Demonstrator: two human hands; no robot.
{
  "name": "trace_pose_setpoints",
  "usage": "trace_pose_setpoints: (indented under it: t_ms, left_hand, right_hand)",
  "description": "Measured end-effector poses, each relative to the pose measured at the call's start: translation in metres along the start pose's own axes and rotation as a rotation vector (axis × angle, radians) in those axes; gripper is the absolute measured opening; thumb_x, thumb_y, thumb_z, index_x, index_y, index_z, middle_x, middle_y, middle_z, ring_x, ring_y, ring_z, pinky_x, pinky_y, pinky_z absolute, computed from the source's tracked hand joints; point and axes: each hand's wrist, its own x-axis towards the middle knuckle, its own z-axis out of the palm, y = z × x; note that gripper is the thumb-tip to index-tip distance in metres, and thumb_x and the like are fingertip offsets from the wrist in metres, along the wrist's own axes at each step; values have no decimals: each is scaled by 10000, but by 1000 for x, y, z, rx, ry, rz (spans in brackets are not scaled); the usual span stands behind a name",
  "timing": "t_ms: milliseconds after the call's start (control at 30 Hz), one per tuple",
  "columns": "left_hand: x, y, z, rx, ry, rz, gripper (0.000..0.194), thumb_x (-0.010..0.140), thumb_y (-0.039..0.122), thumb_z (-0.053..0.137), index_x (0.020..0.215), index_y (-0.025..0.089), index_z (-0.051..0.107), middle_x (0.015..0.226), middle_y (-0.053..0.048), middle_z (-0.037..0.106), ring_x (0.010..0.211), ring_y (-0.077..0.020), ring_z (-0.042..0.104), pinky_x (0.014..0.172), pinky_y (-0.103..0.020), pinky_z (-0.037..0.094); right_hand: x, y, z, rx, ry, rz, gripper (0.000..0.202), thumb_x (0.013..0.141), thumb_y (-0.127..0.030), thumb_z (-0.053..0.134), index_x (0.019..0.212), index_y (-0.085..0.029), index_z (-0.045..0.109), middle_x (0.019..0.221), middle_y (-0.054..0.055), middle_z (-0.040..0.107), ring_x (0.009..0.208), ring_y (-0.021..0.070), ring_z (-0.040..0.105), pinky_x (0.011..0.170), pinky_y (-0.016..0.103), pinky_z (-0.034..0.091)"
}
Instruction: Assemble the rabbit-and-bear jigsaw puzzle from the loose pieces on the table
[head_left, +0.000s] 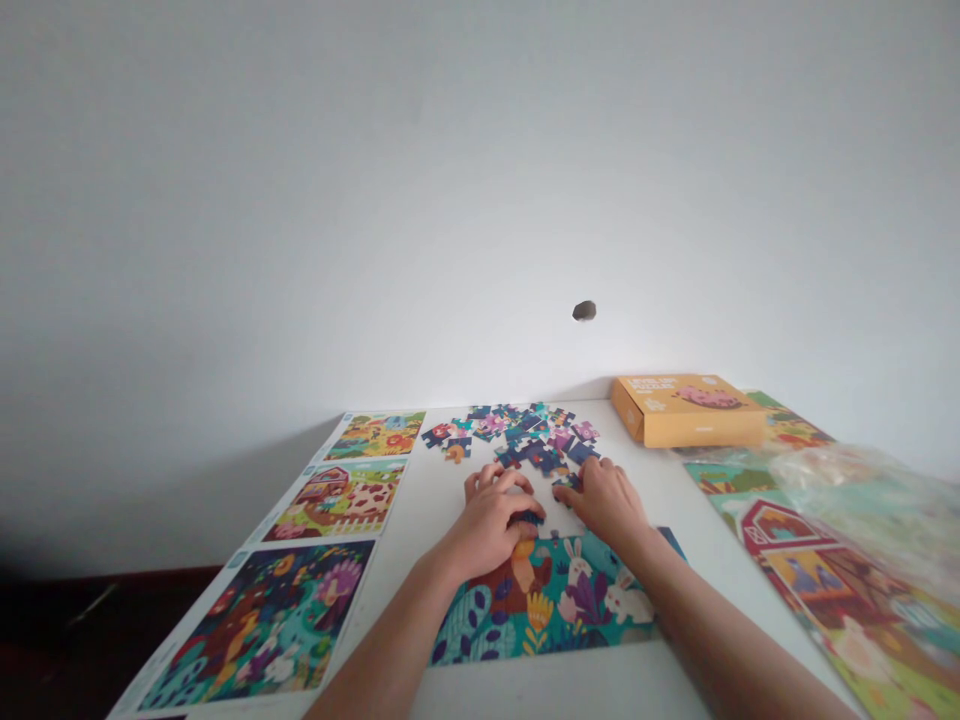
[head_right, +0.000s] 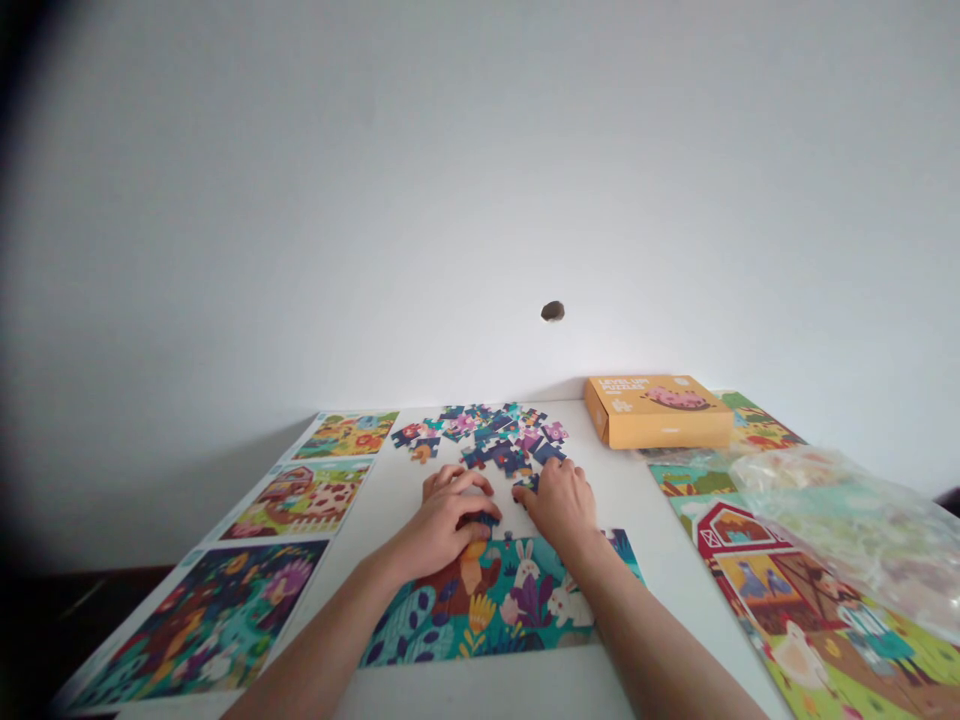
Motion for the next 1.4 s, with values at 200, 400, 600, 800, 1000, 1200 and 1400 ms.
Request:
trace_pose_setpoints:
  t_ms: [200, 400, 600, 800, 1000, 1200, 1400]
  left_hand:
    - [0, 2, -1, -4, -8, -8, 198, 815, 170, 615, 912, 316, 708, 1118, -10, 583, 1114, -266, 410, 989, -477, 267]
    - [-1, 1, 1, 2, 9, -4, 258, 793, 92, 538, 892, 275, 690, 1115, -20, 582, 1102, -263, 420, 971, -470, 277]
    - [0, 3, 0, -10, 26, -11, 366, 734, 23, 476, 890, 273, 693, 1119, -21, 589, 1125, -265, 417, 965, -470, 298]
    - [0, 0, 2, -36, 33, -14, 348, 731, 38, 478, 869, 268, 700, 1098, -26, 604, 1094, -251, 451, 964, -452, 328]
    - [1, -5, 5, -70, 51, -9, 385, 718, -11, 430, 877, 255, 659, 1080, -14, 623, 1087, -230, 478, 979, -425, 333]
    - [1, -7, 7, -113, 117, -50, 361, 728, 14, 490, 981, 247, 602, 1026, -21, 634, 1064, -230, 516, 957, -389, 370]
    - [0, -7, 8, -122, 126, -65, 338, 746, 29, 506, 981, 251, 601, 1028, -24, 630, 1068, -233, 527, 961, -387, 370]
  right_hand:
    - [3, 1, 0, 14, 13, 20, 502, 759, -628, 620, 924, -154, 648, 1012, 164, 633, 953, 291, 602, 792, 348, 433]
    - [5, -1, 0, 33, 28, 11, 488, 778, -641, 581, 848, -164, 656, 999, 158, 626, 949, 285, 591, 792, 358, 415]
    - [-2, -5, -7, 137, -50, -108, 296, 760, -384, 636, 1003, -216, 619, 1002, 81, 615, 978, 261, 588, 824, 354, 381]
    - [-4, -4, -5, 124, -89, -127, 346, 730, -342, 660, 1034, -199, 577, 1055, 95, 588, 1028, 277, 561, 844, 368, 360]
    - [-2, -4, 0, 248, -54, -164, 326, 718, -264, 672, 1003, -179, 540, 998, 69, 622, 943, 223, 576, 777, 300, 359]
    - [1, -5, 2, 359, 1, -241, 124, 753, -168, 581, 865, -204, 619, 912, 39, 645, 847, 171, 577, 759, 251, 368]
    - [1, -6, 3, 522, 12, -240, 119, 761, -138, 499, 691, -193, 578, 722, 2, 632, 702, 137, 559, 662, 217, 368]
